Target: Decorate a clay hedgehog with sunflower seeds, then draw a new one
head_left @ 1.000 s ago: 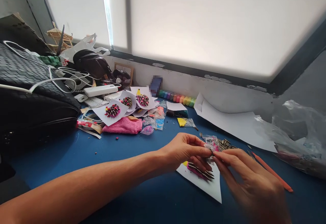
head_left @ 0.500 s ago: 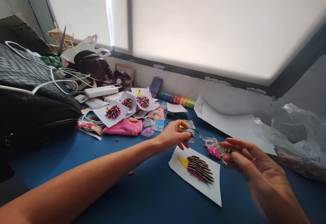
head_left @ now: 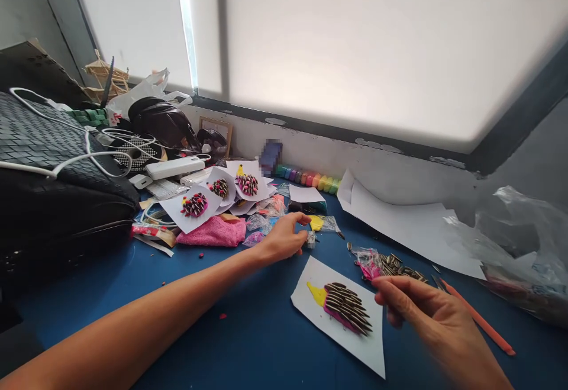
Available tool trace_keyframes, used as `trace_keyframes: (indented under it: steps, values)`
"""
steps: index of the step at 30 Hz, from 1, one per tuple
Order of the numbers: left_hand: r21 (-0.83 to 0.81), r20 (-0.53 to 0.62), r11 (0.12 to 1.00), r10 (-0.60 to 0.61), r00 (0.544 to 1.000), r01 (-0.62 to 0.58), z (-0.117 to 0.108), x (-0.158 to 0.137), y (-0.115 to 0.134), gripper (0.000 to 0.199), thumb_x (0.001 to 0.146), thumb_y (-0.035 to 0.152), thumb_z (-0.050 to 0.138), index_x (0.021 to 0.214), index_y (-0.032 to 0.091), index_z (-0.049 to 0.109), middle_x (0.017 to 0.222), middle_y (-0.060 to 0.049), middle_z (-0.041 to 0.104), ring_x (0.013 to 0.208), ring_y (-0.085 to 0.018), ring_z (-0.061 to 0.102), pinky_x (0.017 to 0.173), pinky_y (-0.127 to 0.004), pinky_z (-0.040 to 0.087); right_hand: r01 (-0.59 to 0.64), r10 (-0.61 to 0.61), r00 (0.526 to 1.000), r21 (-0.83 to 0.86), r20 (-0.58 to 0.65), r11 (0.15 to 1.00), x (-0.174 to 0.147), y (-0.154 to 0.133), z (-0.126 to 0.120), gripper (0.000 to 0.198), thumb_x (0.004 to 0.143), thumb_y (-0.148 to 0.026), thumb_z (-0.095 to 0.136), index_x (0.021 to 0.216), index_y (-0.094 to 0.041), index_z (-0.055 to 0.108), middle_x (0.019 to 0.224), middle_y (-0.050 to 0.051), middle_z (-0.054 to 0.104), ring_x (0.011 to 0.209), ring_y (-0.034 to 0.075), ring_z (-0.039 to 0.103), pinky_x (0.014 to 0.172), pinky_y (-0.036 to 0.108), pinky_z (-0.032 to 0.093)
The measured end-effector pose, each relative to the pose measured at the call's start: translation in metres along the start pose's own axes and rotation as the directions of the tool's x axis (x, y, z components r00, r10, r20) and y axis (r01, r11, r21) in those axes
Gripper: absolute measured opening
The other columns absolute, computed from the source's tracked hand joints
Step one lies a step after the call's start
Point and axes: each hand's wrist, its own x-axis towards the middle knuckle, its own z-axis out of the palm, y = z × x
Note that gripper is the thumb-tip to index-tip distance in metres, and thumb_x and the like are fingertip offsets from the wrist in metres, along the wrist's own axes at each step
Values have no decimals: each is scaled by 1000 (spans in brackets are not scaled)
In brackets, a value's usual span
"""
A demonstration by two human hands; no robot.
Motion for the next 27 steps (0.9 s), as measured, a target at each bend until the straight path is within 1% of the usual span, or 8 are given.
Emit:
trace_keyframes:
  steps: [4,7,8,11,12,14,23,27]
  values:
    - [5,-71,995,98,993,-98,-1,-14,21,25,84,12,53,107,14,65,100,-6,69,53,-4,52,48,-15,39,-21,21,999,20,-29,1000,9,1,-3,50,45,-61,82,80,-27,83,64,3,70,56,14,56,53,23,53]
    - [-149,138,983,125,983,-105,8,-29,35,21,87,22,55,100,11,67,92,-6,68,51,-5,53,47,-17,40,78,-78,996,7,-42,997,10,5,-2,40,51,-59,82,75,-26,81,68,4,70,54,13,55,51,24,53]
    - [-211,271,977,95,958,-37,13,-35,38,23,87,26,56,100,11,67,92,-7,68,50,-6,55,45,-18,40,143,-143,989,-6,-32,990,9,7,-2,36,56,-57,81,72,-25,80,69,4,70,54,13,54,51,24,53]
    - [-381,593,915,132,794,133,25,-48,41,41,89,47,55,96,9,68,87,-9,68,54,-10,60,50,-21,45,356,-356,934,-60,13,932,7,17,-3,25,67,-50,78,75,-26,79,82,5,69,63,16,60,57,26,55]
    - [-428,655,886,170,736,176,28,-52,40,48,90,54,52,95,9,69,83,-9,68,58,-11,63,55,-22,47,399,-399,917,-87,21,913,7,20,-4,23,69,-48,77,77,-27,78,89,5,68,67,16,61,59,26,56]
    - [-479,682,847,193,705,231,32,-57,39,52,88,59,54,95,10,69,75,-7,67,62,-12,63,61,-23,49,425,-424,905,-142,36,894,5,22,-4,20,72,-45,77,82,-28,77,96,5,67,68,16,61,62,27,56]
    - [-500,546,822,52,836,275,35,-53,33,46,60,49,85,75,13,60,64,-2,65,55,-11,61,55,-22,46,341,-335,940,-136,62,930,-14,10,16,24,76,-46,72,93,-28,70,76,-2,68,64,16,63,62,26,54]
    - [-542,517,796,65,853,268,31,-48,32,42,68,48,80,79,13,60,62,0,63,50,-10,60,50,-20,43,348,-352,936,-155,2,925,-15,6,16,27,76,-47,71,94,-27,72,84,1,72,73,20,68,63,28,56]
